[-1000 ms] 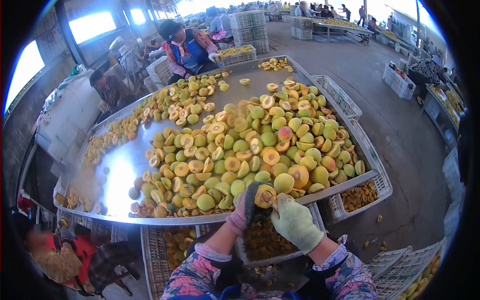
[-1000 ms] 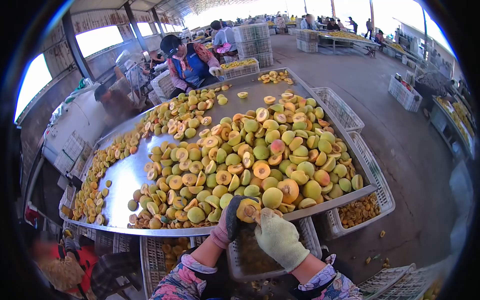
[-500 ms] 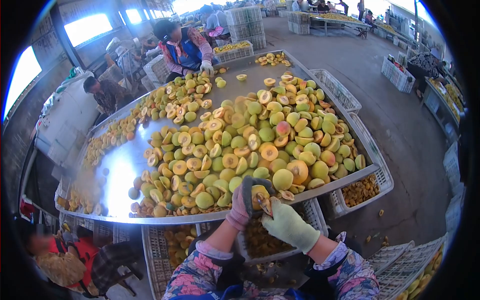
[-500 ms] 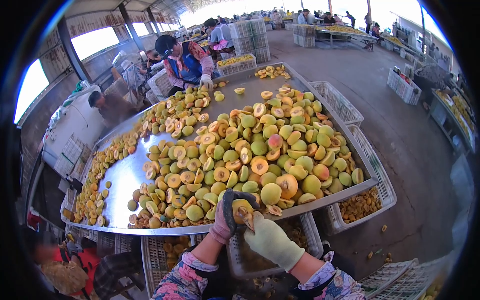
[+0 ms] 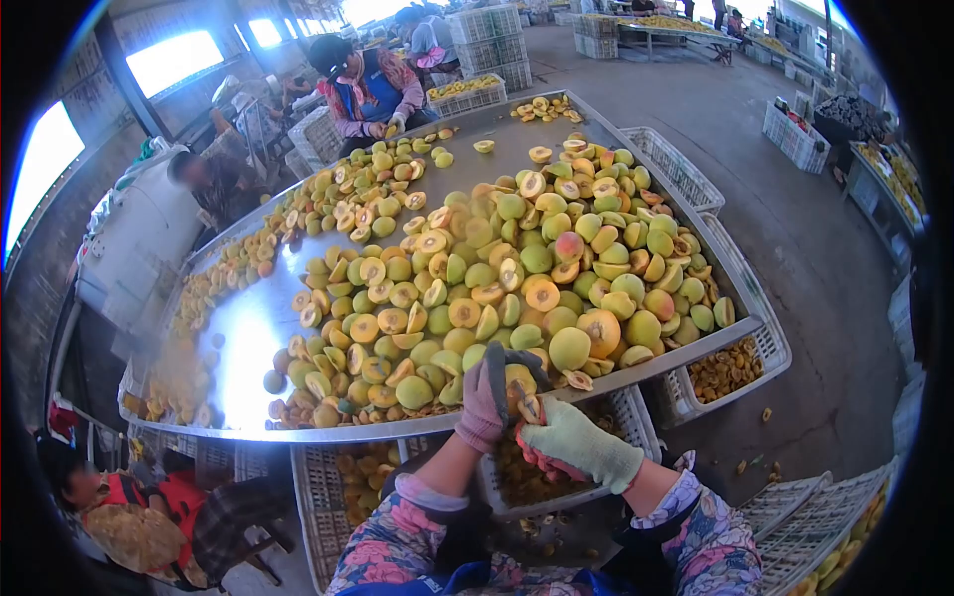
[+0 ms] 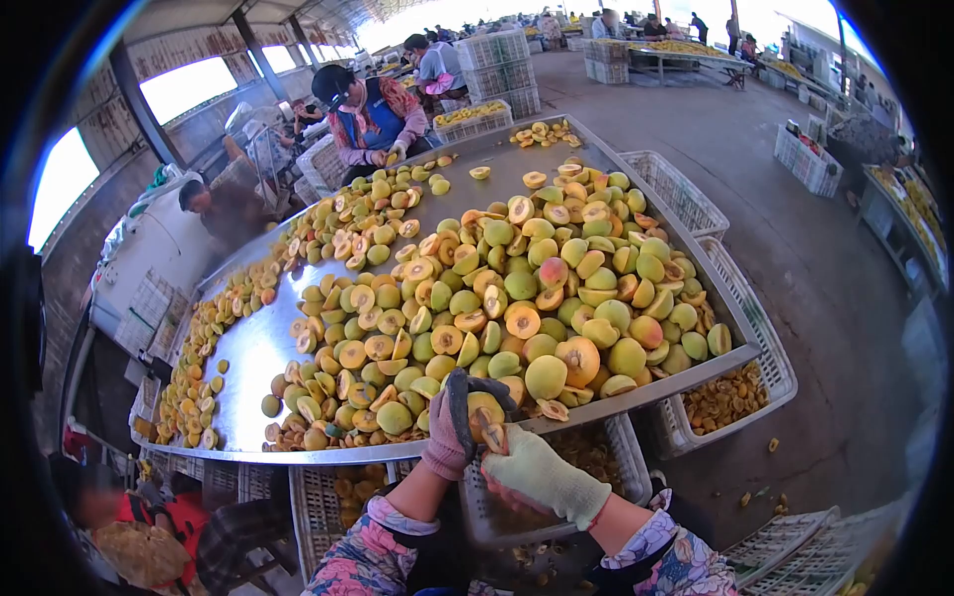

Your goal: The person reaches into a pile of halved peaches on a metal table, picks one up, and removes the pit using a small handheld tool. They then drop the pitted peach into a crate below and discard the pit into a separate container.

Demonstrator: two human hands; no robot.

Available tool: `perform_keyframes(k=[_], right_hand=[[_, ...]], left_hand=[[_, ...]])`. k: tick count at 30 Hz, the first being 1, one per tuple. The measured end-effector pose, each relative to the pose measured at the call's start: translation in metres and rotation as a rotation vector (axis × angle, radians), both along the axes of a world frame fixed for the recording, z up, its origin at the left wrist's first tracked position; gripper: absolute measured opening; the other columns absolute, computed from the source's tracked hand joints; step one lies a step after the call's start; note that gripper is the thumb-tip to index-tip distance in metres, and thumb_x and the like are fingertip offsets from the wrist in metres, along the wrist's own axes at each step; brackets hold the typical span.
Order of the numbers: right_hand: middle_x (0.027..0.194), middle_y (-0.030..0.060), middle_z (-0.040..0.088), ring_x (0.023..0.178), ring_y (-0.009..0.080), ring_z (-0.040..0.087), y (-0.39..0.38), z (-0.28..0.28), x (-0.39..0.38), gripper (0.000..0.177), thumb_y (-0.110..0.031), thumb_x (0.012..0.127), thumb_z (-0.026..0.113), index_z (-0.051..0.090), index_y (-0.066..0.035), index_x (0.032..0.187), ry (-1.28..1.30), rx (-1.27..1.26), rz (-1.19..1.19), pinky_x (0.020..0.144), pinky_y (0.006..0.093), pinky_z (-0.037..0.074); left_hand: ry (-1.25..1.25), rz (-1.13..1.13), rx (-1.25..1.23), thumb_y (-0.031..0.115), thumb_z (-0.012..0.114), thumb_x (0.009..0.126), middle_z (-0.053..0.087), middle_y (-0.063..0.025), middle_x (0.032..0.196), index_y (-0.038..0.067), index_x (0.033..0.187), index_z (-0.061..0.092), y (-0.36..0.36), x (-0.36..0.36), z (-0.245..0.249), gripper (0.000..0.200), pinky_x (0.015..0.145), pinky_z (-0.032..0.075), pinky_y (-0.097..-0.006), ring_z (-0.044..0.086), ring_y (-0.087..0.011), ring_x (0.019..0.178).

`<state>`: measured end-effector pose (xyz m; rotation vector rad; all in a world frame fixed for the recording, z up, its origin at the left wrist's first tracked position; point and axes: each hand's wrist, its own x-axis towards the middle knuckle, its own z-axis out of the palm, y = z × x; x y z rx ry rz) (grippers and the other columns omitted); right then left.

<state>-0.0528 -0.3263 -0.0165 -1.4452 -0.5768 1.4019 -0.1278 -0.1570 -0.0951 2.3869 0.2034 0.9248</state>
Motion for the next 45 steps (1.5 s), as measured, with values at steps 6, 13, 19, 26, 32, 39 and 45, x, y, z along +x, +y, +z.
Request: perform_keyframes(k=[6,13,19,26,32,39,45], right_hand=[[0.072,0.0046,0.055,0.049,0.0094,0.049,0.001,-0.007,-0.004,0.018,-0.018,0.09,0.056,0.048,-0.007,0.101,0.157,0.003,0.001,0.045,0.0261,0.044],[0.073,0.0056,0.056,0.05,0.0104,0.051,-0.002,0.003,-0.002,0.018,-0.022,0.089,0.057,0.051,-0.007,0.096,0.045,-0.013,0.049,0.044,0.026,0.044],[0.072,0.0016,0.051,0.047,0.0053,0.04,-0.004,0.011,0.001,0.013,-0.023,0.089,0.058,0.053,-0.011,0.089,0.301,-0.002,0.059,0.042,0.0221,0.036],[0.074,0.0012,0.054,0.051,0.0056,0.045,-0.006,-0.007,0.006,0.021,-0.027,0.09,0.063,0.056,-0.01,0.1,0.646,0.04,0.138,0.042,0.021,0.037],[0.072,-0.0023,0.049,0.048,0.0029,0.038,-0.006,0.006,-0.001,0.019,-0.022,0.093,0.061,0.053,-0.01,0.105,0.354,-0.024,0.117,0.041,0.0188,0.031],[0.073,-0.0013,0.051,0.047,0.0056,0.04,-0.01,0.006,0.006,0.023,-0.029,0.087,0.064,0.054,-0.01,0.095,0.455,-0.027,0.141,0.04,0.0207,0.034],[0.07,0.0008,0.054,0.048,0.0061,0.047,-0.015,0.009,0.014,0.019,-0.027,0.088,0.06,0.053,-0.009,0.088,0.204,-0.006,0.248,0.044,0.0214,0.04]], left_hand=[[-0.14,-0.042,0.086,0.028,0.068,0.085,0.067,-0.0132,0.102,-0.002,0.129,0.048,0.003,0.001,0.006,0.056,0.078,0.053,-0.0399,0.067,-0.0298,0.087],[-0.172,-0.05,0.223,0.02,0.06,0.094,0.07,-0.0136,0.088,-0.002,0.12,0.053,-0.007,0.006,0.032,0.035,0.072,0.056,-0.0345,0.069,-0.0279,0.078],[-0.104,-0.303,-0.298,0.026,0.064,0.089,0.063,-0.011,0.116,-0.006,0.138,0.04,0.002,0.002,0.007,0.063,0.092,0.046,-0.0402,0.063,-0.0276,0.099],[-0.189,-0.307,-0.247,0.03,0.062,0.091,0.069,-0.0116,0.1,-0.002,0.13,0.047,-0.006,0.006,0.028,0.052,0.076,0.054,-0.04,0.068,-0.0301,0.083],[-0.086,-0.238,-0.051,0.032,0.051,0.1,0.07,-0.0109,0.086,0.001,0.121,0.05,-0.004,0.003,0.032,0.037,0.072,0.057,-0.0363,0.07,-0.0266,0.076],[-0.178,-0.263,-0.116,0.032,0.055,0.097,0.07,-0.0117,0.092,0.001,0.117,0.052,-0.009,0.008,0.032,0.038,0.074,0.055,-0.0368,0.069,-0.0277,0.08],[0.07,-0.423,-0.794,0.038,0.046,0.101,0.067,-0.014,0.1,0.0,0.118,0.053,-0.011,0.004,0.026,0.042,0.08,0.056,-0.0384,0.067,-0.0265,0.086]])
